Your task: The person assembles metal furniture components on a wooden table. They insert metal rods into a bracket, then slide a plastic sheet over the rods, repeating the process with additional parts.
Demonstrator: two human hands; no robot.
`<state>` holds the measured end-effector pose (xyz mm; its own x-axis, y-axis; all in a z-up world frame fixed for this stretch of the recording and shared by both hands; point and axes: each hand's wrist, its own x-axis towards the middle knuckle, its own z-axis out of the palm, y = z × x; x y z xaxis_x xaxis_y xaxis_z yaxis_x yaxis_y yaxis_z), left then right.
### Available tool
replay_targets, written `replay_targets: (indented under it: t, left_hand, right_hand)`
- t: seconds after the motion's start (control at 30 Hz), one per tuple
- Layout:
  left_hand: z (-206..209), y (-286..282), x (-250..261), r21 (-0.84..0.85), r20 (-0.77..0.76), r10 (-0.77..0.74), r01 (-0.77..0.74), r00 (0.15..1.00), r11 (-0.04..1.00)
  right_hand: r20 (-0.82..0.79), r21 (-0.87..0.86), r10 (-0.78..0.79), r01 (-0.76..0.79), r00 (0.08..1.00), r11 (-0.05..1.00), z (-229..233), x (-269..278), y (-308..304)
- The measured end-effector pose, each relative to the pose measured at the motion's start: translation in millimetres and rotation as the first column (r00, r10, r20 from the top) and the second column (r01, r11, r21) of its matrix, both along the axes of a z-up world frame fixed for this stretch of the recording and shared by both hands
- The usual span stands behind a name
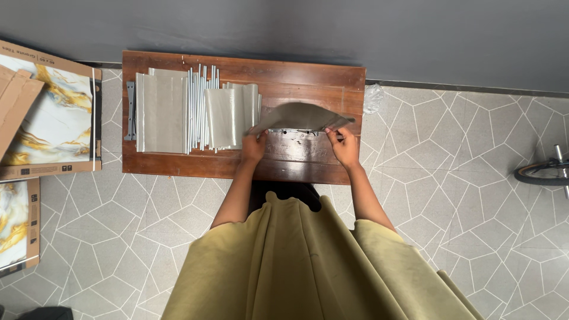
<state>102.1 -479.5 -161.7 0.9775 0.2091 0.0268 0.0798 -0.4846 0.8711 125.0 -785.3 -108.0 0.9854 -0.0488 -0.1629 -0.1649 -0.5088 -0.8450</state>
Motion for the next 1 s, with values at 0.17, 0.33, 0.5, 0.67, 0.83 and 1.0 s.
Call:
replay_targets:
  t: [0.17,0.33,0.5,0.67,0.83,1.0]
  left_hand:
    - [51,-5,9,-0.002,-0.185,0.003,-0.003,0.983,1.0]
    - [95,-10,19,-0.026,-0.098,-0.091,0.088,0.991,0.996]
    - [94,-14,20,-0.055,0.166,-0.152,0.163,0.974,0.985]
    - [58,-13,20,0.055,0.041,-0.043,0.041,0.998,0.998]
    - [43,-12,16,-0.095,-0.102,0.048,-0.058,0.994,0.994]
    - [66,-16,21,-0.219,-0.245,0.047,-0.102,0.968,0.97]
  right_hand:
    - [-0.215,-0.199,-0.036,-0.008,0.976,0.98,-5,0,-1]
    - [-0.179,-0.169,0.031,-0.062,0.983,0.984,-21,11,-3]
    - [-0.132,-0.106,0.064,-0.078,0.989,0.991,-29,19,-2]
    - [-0.054,-0.122,0.067,-0.074,0.996,0.99,-6,16,6]
    - [0.017,-0.034,-0.003,0.003,1.0,0.999,26,11,13]
    - [0.087,0.018,-0.009,0.007,0.996,1.0,44,14,16]
